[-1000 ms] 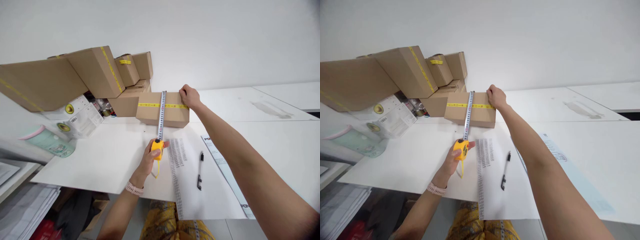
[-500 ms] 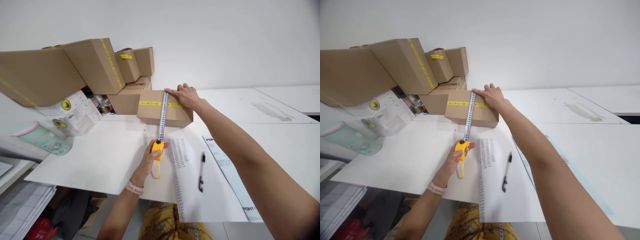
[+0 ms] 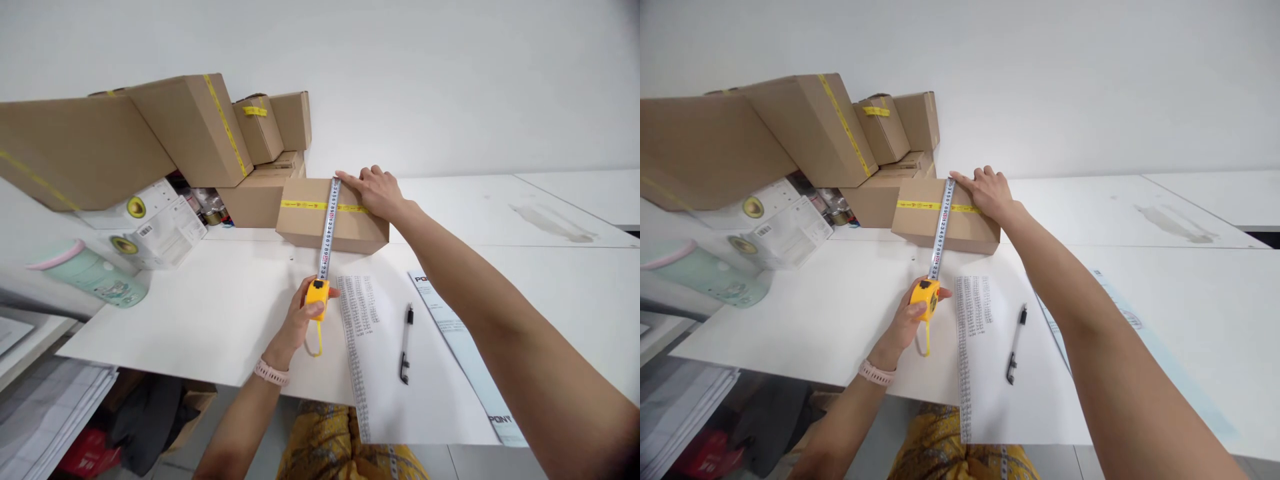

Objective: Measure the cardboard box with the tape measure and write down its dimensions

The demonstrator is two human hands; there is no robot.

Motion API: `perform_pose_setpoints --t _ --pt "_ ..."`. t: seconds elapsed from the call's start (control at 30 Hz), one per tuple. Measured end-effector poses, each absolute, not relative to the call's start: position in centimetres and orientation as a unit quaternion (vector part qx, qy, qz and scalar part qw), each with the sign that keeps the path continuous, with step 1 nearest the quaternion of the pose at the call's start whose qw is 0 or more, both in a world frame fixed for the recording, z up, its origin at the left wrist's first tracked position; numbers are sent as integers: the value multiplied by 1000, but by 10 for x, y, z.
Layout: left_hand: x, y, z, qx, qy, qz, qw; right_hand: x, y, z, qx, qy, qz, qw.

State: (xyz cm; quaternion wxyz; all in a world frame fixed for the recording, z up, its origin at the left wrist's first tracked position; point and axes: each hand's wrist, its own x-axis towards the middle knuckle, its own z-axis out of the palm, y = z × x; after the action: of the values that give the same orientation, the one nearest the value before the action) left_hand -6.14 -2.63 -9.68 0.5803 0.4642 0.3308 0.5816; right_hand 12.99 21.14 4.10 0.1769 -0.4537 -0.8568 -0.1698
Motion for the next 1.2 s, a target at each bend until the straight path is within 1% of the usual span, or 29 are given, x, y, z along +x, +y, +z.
perform_pose_setpoints --t 0.13,0.27,0.37,0.47,0.53,0.63,0.73,0.8,0.87,0.93,1.0,1.13,1.2 --pt "-65 -29 -91 467 242 622 580 131 203 32 -467 -834 -189 223" --pt "-73 -33 -85 467 209 628 586 134 170 17 -446 -828 -225 255" --pt "-76 -34 -86 485 181 619 591 139 131 -8 -418 -831 -247 273" --pt "-75 -38 -87 494 173 612 593 147 95 -38 -386 -854 -227 264" --pt "-72 -47 -85 496 190 599 600 153 81 -49 -382 -866 -177 271" --pt "-67 -73 -81 513 226 544 624 162 70 -43 -429 -844 -32 319" --pt "-63 -111 -81 520 263 469 664 178 58 -18 -487 -749 137 427" --pt "-61 -137 -88 511 294 422 688 192 39 -4 -490 -681 212 501" --pt "-60 -161 -97 504 336 387 695 206 13 3 -475 -629 254 560" --pt "-58 -181 -107 505 376 364 686 216 -14 0 -467 -586 286 597" --pt "-55 -197 -115 514 398 342 679 222 -38 -12 -473 -551 303 617" --pt "-50 -218 -123 518 412 325 675 226 -64 -43 -512 -475 297 651" --pt "-48 -223 -124 528 414 323 668 230 -72 -53 -518 -440 328 657"
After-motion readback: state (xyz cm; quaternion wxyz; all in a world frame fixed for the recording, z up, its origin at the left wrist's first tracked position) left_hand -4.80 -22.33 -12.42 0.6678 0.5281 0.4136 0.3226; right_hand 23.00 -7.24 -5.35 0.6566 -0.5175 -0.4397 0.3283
